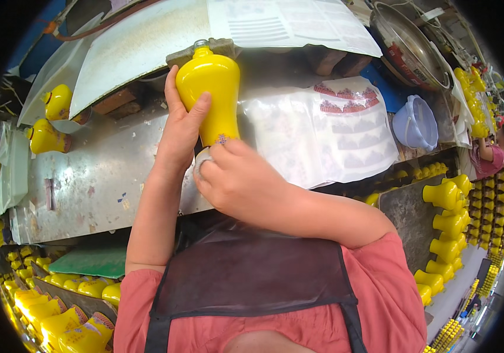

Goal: The person picks up a yellow plastic container, applies a printed label to its side, smooths it down, and then places the container on a nearby tray. The person repeats this process with another container.

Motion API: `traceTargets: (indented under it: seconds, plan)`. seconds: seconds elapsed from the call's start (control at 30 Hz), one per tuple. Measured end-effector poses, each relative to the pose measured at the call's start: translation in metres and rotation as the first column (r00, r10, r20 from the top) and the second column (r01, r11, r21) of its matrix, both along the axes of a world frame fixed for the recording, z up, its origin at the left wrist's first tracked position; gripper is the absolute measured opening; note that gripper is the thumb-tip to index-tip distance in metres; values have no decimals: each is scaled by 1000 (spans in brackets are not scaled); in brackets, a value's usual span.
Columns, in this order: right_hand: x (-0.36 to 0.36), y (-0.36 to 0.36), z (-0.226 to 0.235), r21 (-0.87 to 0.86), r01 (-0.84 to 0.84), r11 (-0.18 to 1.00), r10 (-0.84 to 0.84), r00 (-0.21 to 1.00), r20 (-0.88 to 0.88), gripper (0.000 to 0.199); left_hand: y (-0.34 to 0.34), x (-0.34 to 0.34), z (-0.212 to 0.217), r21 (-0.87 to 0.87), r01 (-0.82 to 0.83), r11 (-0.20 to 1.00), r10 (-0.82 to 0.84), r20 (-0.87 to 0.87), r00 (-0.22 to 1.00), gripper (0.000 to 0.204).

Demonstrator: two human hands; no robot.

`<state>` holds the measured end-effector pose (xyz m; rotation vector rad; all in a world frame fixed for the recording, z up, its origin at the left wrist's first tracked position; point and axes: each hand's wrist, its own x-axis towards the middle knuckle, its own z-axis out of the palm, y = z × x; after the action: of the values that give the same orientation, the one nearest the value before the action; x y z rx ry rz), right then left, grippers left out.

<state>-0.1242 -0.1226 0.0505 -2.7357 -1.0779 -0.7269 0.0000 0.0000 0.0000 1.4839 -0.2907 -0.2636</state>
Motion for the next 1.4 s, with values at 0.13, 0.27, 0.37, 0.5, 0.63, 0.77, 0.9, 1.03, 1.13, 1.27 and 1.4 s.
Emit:
traceTargets:
  seconds: [0.13,0.27,0.37,0.5,0.63,0.77,0.9,1.03,1.13,1.27,1.4]
  plan:
    - [1,-8,0,86,25,996,-13,991,-133,26,5,3,2,16,35,999,-35,23,999,91]
    - [6,-39,0,317,367,875,-315,927,-204,29,1,0,-3,72,6,997,-11,73,997,85]
    - [-1,-41,-12,471,417,778,-311,906,-288,29,-2,-7,-6,-89,26,996,-24,22,999,84]
    - [7,-46,-34,551,436,711,-328,899,-289,27,-2,-6,-16,-169,12,985,-13,-4,1000,89]
    - [13,-57,-48,584,422,693,-309,906,-289,30,-4,-1,-28,-223,10,975,-1,38,999,83]
    - [6,-49,-62,723,499,478,-280,867,-413,26,-2,3,-34,-219,24,976,-31,-32,999,74]
    - [-18,-26,-61,677,220,702,-224,971,-84,26,1,5,-35,-221,34,975,-46,-48,998,70]
    - [-18,-25,-36,535,151,831,-195,980,26,29,1,3,-32,-201,30,979,-37,-33,999,72]
    - [-11,-18,-17,274,177,945,-175,984,-30,26,4,-1,-30,-178,31,984,-25,36,999,72]
    - [3,1,-3,120,-101,988,102,995,-7,30,10,-5,-30,-262,60,963,-53,33,998,66]
    - [18,2,2,171,266,949,-194,917,-348,19,12,-3,-30,-288,63,956,-82,-55,995,59]
